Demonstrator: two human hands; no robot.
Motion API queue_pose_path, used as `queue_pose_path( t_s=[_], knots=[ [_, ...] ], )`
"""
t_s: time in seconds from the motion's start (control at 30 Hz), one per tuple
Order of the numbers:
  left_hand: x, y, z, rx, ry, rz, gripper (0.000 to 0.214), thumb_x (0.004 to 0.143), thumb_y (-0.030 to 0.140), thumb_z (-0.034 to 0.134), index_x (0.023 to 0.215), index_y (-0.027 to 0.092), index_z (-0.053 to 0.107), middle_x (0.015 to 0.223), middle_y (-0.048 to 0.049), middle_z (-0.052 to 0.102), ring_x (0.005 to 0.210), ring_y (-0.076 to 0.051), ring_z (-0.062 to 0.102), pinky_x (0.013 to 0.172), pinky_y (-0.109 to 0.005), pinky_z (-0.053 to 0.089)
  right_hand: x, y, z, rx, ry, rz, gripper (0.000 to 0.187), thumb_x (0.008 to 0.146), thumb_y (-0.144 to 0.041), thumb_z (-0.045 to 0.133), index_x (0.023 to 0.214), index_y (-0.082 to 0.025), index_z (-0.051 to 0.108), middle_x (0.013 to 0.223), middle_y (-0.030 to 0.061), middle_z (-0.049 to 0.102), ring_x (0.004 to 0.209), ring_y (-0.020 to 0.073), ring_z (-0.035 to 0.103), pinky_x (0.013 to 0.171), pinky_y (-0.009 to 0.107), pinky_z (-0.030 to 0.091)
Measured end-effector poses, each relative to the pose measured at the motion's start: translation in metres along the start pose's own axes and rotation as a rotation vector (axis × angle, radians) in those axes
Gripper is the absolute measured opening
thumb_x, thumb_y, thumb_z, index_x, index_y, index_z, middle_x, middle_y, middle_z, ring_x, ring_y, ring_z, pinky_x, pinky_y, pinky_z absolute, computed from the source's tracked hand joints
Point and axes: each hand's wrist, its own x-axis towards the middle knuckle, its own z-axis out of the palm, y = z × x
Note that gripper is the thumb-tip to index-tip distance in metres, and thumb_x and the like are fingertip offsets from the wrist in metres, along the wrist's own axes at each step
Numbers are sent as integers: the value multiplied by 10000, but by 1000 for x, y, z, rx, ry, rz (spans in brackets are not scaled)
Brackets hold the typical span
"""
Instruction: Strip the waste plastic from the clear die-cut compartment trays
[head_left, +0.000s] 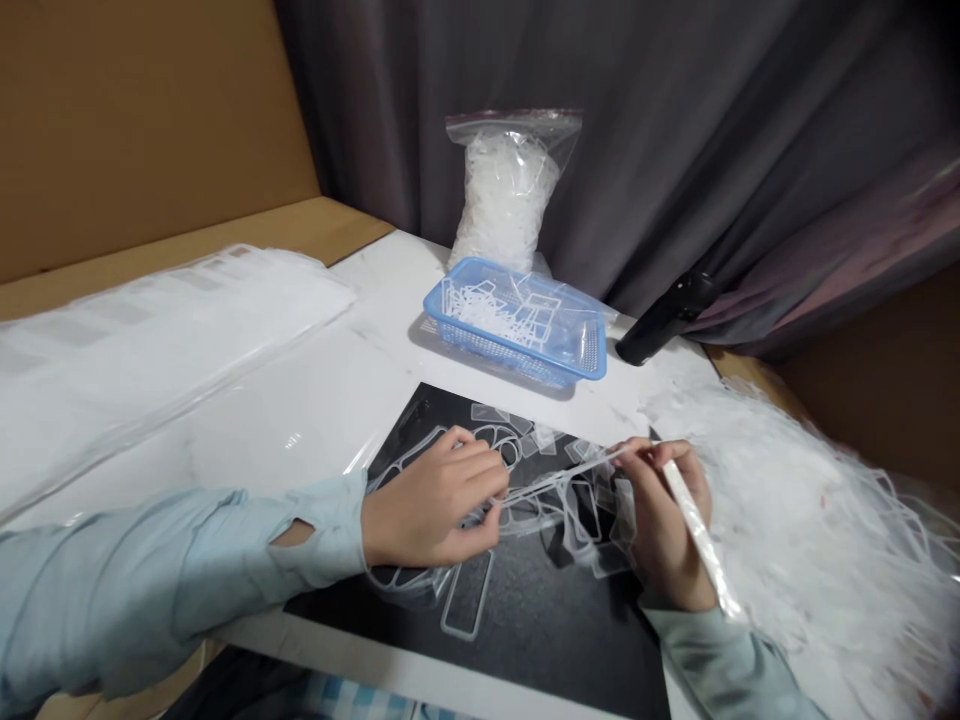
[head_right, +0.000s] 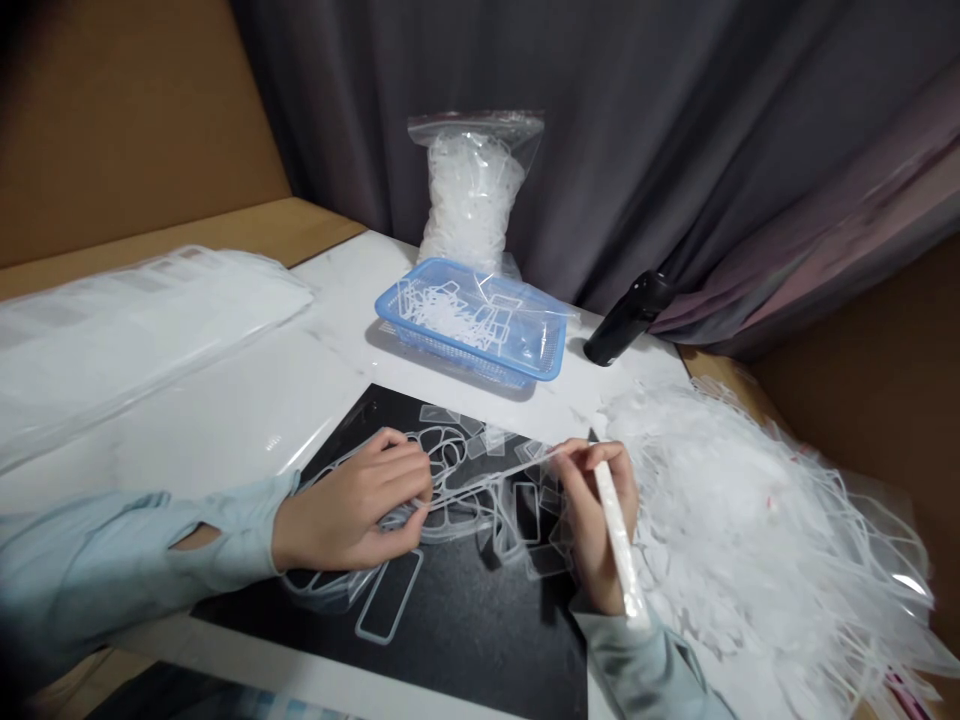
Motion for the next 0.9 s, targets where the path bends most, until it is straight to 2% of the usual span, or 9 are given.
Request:
queue_pose_path(
  t_s=[0.13,0.23,0.3,0.43,0.6,0.73,0.8,0.9],
  knots=[
    [0,1,-1,-4,0,-8,118,805,112,435,721,187,470,670,14,476,650,-144,412,725,-324,333,23,-4,-16,47,224,-76,306,730,-155,728,769,-226,433,778,-26,614,818,152,625,788,299,459],
    [0,1,-1,-25,-7,-24,138,850,123,429,744,183,494,679,10,499,655,-143,430,733,-323,338,31,-6,-25,91,247,-85,310,714,-176,750,771,-223,449,769,-31,612,821,151,629,765,288,457],
    [0,1,-1,-63,-6,-36,146,892,139,425,785,178,517,704,8,531,667,-139,452,749,-321,342,30,-5,-26,87,156,-51,310,717,-184,764,776,-217,462,783,-24,628,811,149,628,763,285,455],
    [0,1,-2,-161,-16,-93,158,947,174,426,831,171,534,750,7,569,687,-132,480,760,-315,338,21,-1,-21,21,-115,7,287,775,-194,751,776,-219,465,806,-13,647,703,127,604,678,267,457],
    [0,-5,-3,-268,-23,-266,160,969,229,452,839,174,528,793,18,555,744,-128,512,760,-303,334,17,-4,-24,37,-359,65,256,810,-194,730,788,-223,477,878,-2,679,605,107,589,570,244,461],
    [4,-9,-4,-262,-40,-314,151,961,255,480,850,178,548,817,25,560,746,-121,530,773,-301,367,17,-8,-30,42,-688,233,235,832,-283,717,782,-210,500,840,32,701,569,133,608,541,268,471],
    [11,-8,-8,-248,-24,-268,137,954,254,498,860,178,564,840,12,583,783,-131,545,782,-306,393,15,-9,-30,26,-719,259,256,850,-340,696,743,-202,509,802,45,710,557,135,595,539,271,465],
    [32,-3,-25,-234,31,-179,139,948,266,524,866,174,589,850,-8,607,821,-144,558,771,-302,436,15,-9,-27,-29,-538,182,310,856,-418,673,687,-191,548,677,25,685,501,118,531,514,254,429]
  ],
)
